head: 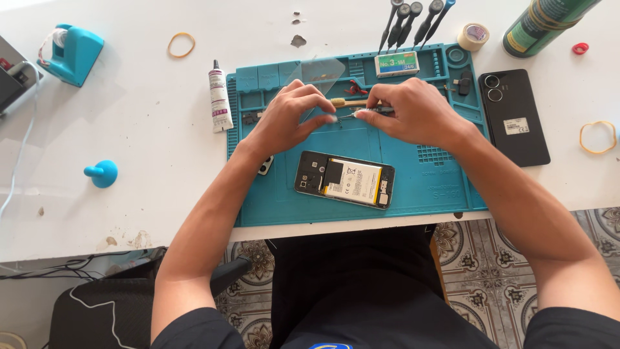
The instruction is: The person disassembles a smartphone, removes the battery, and uses a screwdriver to manipulate small components on the back cover. They then use a toothbrush to clean the cover and place it back on the workbench.
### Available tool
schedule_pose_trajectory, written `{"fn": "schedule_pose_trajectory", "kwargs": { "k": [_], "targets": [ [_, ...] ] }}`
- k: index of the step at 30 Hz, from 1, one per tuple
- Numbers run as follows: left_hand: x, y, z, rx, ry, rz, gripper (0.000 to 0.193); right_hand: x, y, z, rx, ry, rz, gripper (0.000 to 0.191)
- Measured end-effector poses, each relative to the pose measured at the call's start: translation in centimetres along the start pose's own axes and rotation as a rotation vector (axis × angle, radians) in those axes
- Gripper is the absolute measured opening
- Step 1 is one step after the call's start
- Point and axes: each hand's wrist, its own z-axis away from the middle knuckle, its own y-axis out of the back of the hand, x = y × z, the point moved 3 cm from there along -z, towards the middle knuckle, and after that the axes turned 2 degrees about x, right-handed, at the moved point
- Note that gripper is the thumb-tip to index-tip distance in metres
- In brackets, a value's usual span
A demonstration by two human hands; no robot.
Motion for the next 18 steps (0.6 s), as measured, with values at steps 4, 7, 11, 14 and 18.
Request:
{"fn": "schedule_pose_trajectory", "kwargs": {
  "k": [4, 7, 11, 14, 18],
  "targets": [
    [0.2, -0.2, 0.0, -0.02, -0.034, 0.015, 0.028, 0.1, -0.4, 0.1, -0.035, -0.004, -0.001, 0.039],
    [0.0, -0.5, 0.2, -0.036, -0.018, -0.019, 0.018, 0.2, -0.6, 0.2, -0.001, 0.04, -0.024, 0.038],
    [-0.7, -0.4, 0.2, -0.01, -0.038, -0.061, 0.01, 0.7, -0.3, 0.0, 0.052, 0.071, 0.03, 0.037],
    [-1.4, 0.1, 0.2, 0.04, -0.033, -0.104, 0.007, 1.6, 0.3, 0.0, 0.02, -0.008, 0.086, 0.036],
    [-2.4, 0.6, 0.4, 0.08, 0.038, -0.112, 0.006, 1.8, 1.2, 0.4, 0.124, 0.04, 0.077, 0.034]
  ]
}}
